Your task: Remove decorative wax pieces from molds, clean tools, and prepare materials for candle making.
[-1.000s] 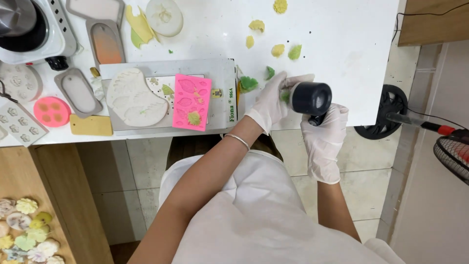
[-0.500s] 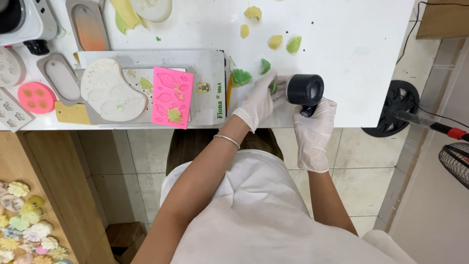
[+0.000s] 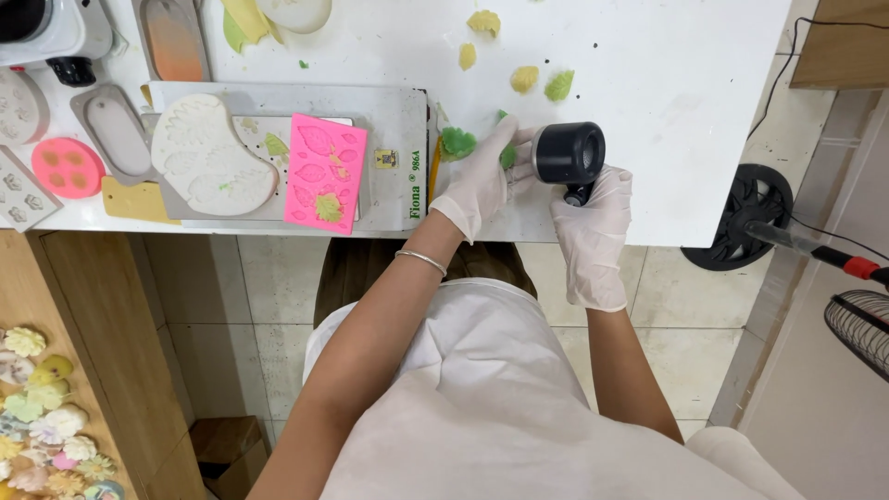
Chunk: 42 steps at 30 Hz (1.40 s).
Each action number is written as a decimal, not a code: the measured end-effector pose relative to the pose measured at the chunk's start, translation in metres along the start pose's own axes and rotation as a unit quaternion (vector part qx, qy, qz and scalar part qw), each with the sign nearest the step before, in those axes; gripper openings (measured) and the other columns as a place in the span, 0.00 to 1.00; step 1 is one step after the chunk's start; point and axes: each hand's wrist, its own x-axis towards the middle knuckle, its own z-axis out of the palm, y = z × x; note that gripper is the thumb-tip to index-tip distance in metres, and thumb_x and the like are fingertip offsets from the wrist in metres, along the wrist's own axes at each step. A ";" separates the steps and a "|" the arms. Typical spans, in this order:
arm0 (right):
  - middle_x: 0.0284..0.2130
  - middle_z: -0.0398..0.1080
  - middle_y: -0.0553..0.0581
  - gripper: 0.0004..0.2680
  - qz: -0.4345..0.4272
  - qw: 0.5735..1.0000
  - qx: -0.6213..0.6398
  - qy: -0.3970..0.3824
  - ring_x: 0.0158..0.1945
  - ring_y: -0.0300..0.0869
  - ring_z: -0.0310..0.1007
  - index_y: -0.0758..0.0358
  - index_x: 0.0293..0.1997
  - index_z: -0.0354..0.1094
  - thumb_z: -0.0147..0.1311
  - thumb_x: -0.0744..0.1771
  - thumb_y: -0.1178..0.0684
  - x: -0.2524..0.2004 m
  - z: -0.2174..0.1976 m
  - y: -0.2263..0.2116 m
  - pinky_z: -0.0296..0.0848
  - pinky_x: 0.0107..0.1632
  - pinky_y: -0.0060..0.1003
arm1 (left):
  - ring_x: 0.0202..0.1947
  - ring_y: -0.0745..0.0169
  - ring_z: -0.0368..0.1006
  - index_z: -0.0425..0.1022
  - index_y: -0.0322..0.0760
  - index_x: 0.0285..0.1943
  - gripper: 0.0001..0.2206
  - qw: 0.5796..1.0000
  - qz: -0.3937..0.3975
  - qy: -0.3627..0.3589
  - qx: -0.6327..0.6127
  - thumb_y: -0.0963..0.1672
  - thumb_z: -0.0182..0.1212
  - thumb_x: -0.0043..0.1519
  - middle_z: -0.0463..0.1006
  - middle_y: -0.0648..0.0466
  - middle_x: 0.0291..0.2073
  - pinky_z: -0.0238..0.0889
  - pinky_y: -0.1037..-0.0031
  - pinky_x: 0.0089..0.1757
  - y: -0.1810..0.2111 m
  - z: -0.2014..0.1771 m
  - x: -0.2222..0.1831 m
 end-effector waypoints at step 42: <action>0.39 0.66 0.57 0.06 -0.048 0.999 -0.003 0.026 0.42 0.44 0.68 0.66 0.43 0.70 0.59 0.64 0.63 0.038 0.001 -0.012 0.71 0.45 0.37 | 0.26 0.61 0.80 0.77 0.32 0.38 0.17 0.816 0.070 0.190 0.541 0.50 0.51 0.60 0.84 0.51 0.25 0.71 0.69 0.38 0.095 0.047 -0.009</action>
